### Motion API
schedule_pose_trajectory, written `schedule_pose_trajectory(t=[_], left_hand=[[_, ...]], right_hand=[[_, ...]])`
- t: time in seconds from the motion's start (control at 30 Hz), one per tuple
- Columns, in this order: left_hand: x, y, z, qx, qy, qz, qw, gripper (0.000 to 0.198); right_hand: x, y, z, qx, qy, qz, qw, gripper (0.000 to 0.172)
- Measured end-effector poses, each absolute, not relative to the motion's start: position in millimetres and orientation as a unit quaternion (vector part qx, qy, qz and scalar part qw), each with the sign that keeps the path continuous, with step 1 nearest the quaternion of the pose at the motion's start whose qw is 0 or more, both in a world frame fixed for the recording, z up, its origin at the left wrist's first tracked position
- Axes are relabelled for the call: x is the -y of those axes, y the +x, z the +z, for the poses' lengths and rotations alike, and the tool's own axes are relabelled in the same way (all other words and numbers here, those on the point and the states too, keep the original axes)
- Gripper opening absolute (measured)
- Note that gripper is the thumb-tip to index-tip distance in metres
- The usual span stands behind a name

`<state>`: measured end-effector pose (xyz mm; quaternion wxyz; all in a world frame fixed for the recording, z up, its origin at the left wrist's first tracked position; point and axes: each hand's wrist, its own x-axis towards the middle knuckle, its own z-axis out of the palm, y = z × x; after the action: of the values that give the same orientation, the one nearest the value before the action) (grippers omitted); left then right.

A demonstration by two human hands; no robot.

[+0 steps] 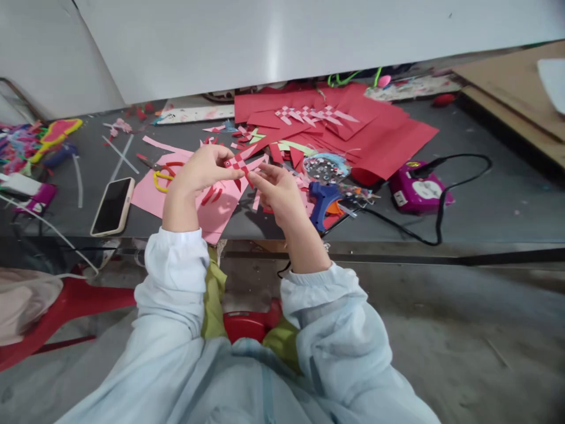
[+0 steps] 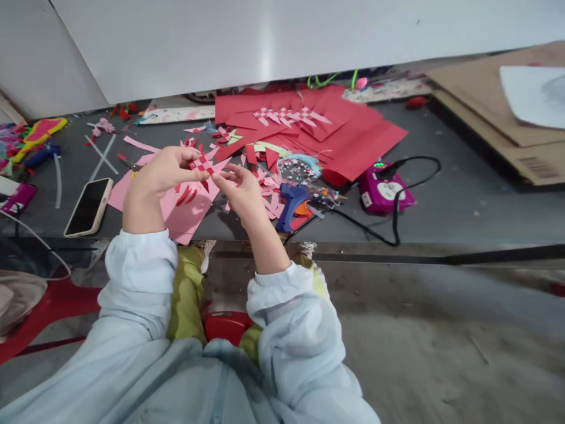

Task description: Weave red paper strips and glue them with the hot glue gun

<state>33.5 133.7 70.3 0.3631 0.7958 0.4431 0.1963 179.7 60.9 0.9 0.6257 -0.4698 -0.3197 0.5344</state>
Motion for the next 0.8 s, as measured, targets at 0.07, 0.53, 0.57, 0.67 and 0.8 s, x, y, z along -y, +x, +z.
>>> schedule_pose_trajectory(t=[0.07, 0.53, 0.57, 0.67, 0.8], left_hand=[[-136, 31, 64, -0.43, 0.79, 0.208, 0.385, 0.02], [-125, 16, 54, -0.44, 0.729, 0.248, 0.462, 0.029], [-124, 16, 54, -0.442, 0.73, 0.243, 0.46, 0.028], [-123, 17, 55, -0.436, 0.74, 0.219, 0.463, 0.023], [-121, 19, 55, -0.427, 0.744, 0.222, 0.464, 0.018]], right_hand=[[-59, 181, 2, 0.338, -0.458, 0.549, 0.611, 0.047], [-54, 180, -2, 0.375, -0.463, 0.529, 0.604, 0.029], [-54, 180, -2, 0.378, -0.465, 0.528, 0.602, 0.028], [-54, 180, -1, 0.38, -0.466, 0.53, 0.599, 0.027], [-53, 178, 0, 0.38, -0.466, 0.525, 0.602, 0.026]])
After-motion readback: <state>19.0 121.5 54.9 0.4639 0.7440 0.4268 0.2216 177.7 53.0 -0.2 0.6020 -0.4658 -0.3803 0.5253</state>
